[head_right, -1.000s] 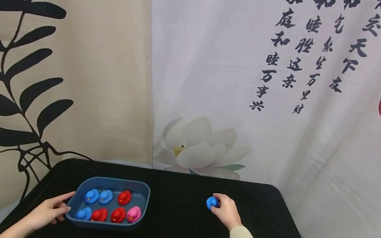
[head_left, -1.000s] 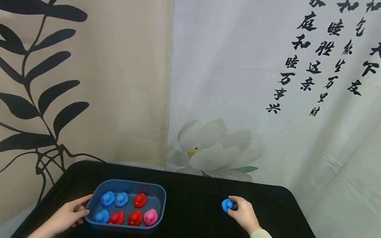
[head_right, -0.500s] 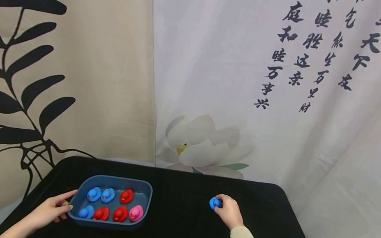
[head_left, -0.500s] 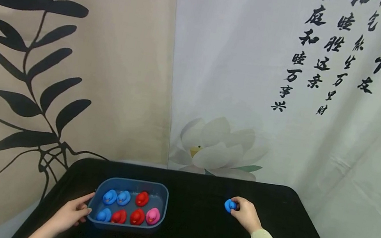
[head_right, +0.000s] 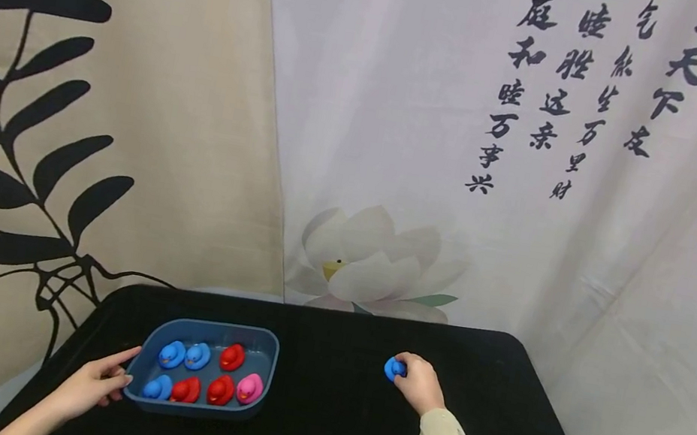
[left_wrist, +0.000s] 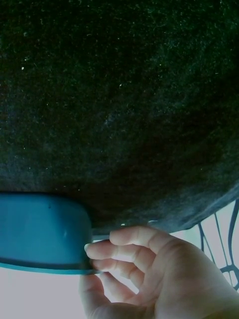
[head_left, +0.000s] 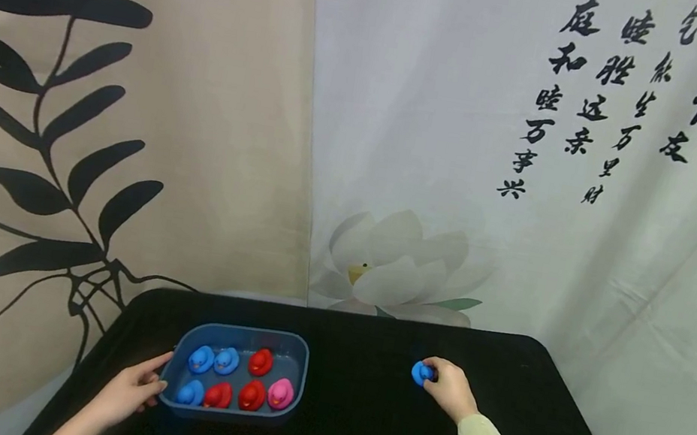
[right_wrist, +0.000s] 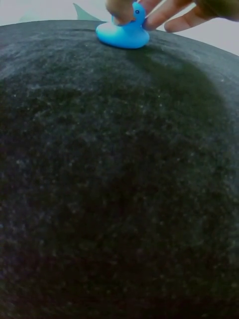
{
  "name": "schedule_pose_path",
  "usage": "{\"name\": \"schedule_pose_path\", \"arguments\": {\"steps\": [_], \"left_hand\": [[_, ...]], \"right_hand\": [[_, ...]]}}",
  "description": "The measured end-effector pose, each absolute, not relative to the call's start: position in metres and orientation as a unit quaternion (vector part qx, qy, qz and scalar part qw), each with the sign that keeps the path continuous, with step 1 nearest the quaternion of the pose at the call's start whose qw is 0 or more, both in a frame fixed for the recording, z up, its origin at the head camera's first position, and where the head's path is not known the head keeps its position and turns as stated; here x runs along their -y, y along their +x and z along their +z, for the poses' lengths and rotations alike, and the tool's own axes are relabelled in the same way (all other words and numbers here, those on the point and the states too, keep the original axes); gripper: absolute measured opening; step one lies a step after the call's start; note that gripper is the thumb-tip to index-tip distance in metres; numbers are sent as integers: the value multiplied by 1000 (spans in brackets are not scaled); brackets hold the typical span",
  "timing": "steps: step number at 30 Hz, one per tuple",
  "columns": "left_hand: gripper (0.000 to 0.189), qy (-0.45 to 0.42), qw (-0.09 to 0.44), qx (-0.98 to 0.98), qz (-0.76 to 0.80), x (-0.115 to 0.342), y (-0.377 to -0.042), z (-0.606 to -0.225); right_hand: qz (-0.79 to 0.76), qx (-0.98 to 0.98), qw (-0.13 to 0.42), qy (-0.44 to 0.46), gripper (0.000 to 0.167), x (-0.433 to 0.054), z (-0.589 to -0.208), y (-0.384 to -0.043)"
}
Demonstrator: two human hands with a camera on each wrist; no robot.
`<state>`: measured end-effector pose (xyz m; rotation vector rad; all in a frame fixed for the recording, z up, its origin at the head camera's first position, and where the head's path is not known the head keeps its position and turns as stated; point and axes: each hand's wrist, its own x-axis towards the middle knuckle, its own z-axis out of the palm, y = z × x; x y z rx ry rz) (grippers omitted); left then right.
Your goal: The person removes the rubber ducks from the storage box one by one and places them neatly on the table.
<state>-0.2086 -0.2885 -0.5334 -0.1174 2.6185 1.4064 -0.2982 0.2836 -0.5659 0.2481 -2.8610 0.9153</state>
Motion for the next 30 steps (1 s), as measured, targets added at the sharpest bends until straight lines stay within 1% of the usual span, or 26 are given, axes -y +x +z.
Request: {"name": "schedule_pose_path", "arguments": {"steps": [21, 25, 30], "left_hand": [[58, -55, 76, -878, 469, 285, -207, -533], [57, -54, 74, -879, 468, 286, -207, -533], [57, -50, 76, -878, 471, 287, -208, -535]], "right_hand": [[291, 952, 62, 77, 25, -282, -571, -299], [287, 952, 70, 80, 30, -280, -569, -296], [296, 947, 94, 85, 36, -276, -566, -294]]}}
